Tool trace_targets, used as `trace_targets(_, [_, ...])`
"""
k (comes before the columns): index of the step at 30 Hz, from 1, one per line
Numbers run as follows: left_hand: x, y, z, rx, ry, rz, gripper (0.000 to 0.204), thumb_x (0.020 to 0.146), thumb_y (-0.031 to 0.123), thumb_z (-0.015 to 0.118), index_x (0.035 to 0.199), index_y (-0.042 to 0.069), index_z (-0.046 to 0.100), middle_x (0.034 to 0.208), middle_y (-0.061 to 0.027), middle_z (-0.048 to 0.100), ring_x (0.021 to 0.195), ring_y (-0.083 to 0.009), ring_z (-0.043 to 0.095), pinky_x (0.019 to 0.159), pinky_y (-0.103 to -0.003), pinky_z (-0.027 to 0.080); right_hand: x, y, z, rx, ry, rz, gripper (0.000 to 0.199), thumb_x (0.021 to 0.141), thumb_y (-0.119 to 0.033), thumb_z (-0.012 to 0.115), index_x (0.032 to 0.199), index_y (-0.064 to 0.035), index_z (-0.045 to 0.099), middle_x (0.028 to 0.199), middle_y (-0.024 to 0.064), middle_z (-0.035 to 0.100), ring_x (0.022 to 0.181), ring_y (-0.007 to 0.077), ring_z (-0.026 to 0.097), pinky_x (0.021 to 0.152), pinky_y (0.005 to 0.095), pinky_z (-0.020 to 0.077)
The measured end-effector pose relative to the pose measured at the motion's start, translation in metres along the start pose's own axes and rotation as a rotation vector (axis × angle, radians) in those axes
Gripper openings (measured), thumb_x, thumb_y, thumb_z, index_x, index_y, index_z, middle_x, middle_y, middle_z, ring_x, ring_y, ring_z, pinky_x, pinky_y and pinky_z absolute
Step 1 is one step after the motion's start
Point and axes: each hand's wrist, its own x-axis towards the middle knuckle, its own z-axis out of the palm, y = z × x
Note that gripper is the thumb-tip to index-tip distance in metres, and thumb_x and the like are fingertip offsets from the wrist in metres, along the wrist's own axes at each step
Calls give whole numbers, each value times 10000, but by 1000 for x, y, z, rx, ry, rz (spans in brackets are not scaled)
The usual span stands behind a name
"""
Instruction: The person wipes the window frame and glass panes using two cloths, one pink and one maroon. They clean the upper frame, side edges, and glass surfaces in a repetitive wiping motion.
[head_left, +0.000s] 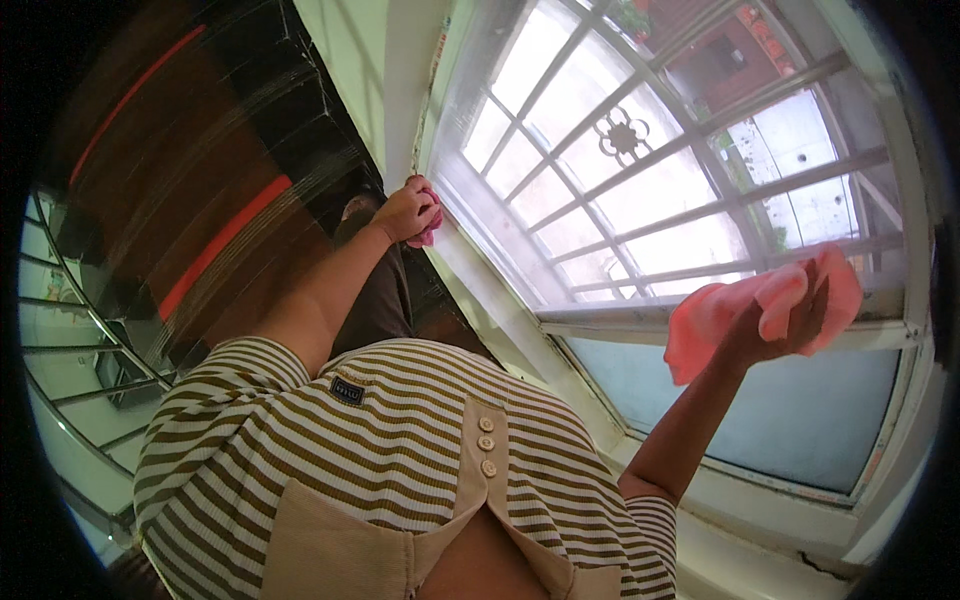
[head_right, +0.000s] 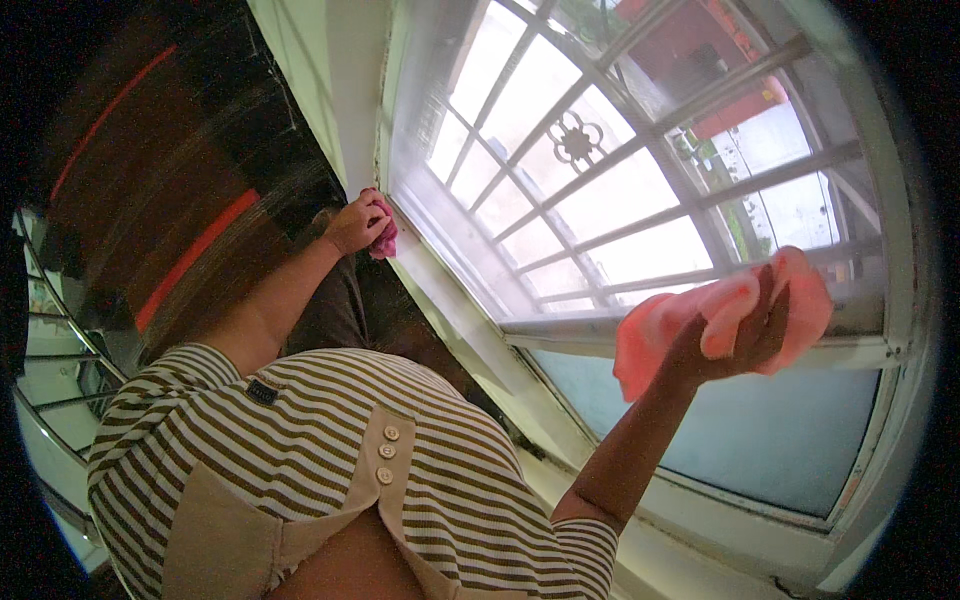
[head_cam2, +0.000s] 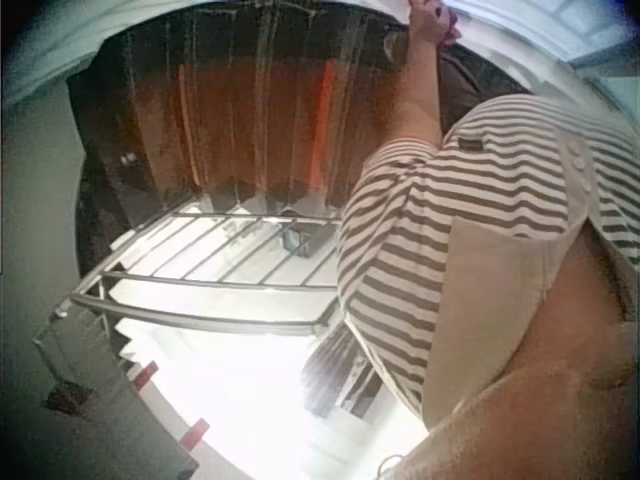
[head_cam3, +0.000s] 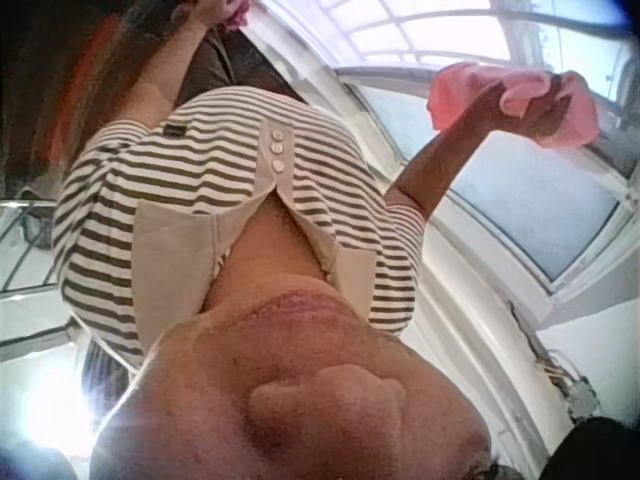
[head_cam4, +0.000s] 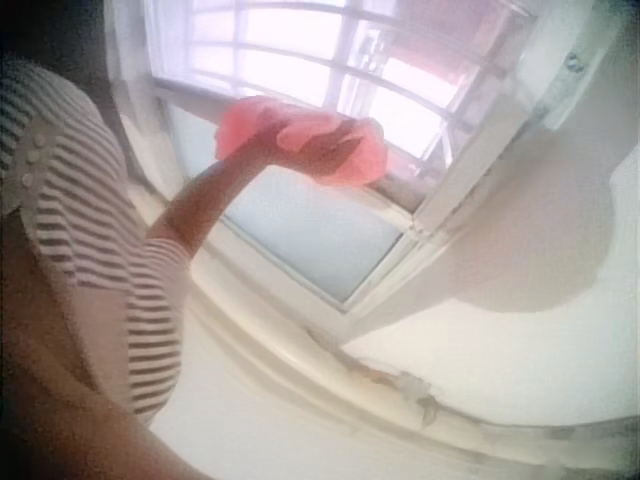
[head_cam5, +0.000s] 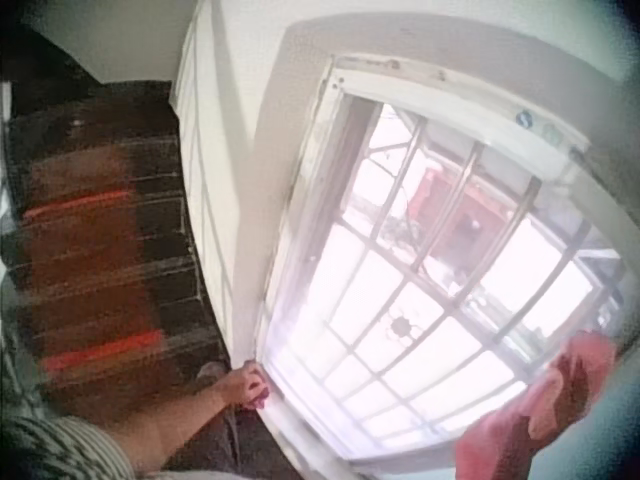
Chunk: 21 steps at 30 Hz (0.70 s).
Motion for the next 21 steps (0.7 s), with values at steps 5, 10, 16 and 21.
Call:
trace_targets(5, [-1, -6, -5, -32, 43, 4, 181, 807, 182, 660, 756, 8, 662, 1024, -151, 603, 932, -313, 603, 806, -384, 510, 8, -44, 40, 81, -47, -164, 275, 926, -164, 551, 1179, -58, 575, 1146, 126, 619, 930, 222, 621, 768, 330, 526])
trace_targets(10, [-2, -10, -11, -33, 67, -23, 186, 812, 181, 658, 770, -1, 668, 998, -140, 598, 921, -310, 603, 806, -387, 510, -37, -139, 71, 1057, -225, 468, 287, 863, 25, 587, 1118, -89, 523, 1112, 48, 574, 826, 97, 537, 574, 202, 457])
trace_targets(16, [-5, -12, -23, -86, 105, -22, 184, 816, 179, 651, 760, 4, 670, 986, -135, 596, 952, -304, 581, 813, -387, 499, -8, -128, 106, 295, -345, -431, 361, 872, -20, 539, 1229, -48, 583, 1179, 112, 620, 1063, 249, 596, 910, 366, 476])
trace_targets(21, [-7, -13, -35, -81, 136, -24, 181, 816, 168, 645, 751, 0, 668, 954, -128, 596, 947, -299, 574, 802, -391, 493, 72, -138, 138, 199, -201, -417, 336, 882, -102, 545, 1209, -64, 612, 1245, 90, 602, 1177, 265, 543, 1027, 405, 376])
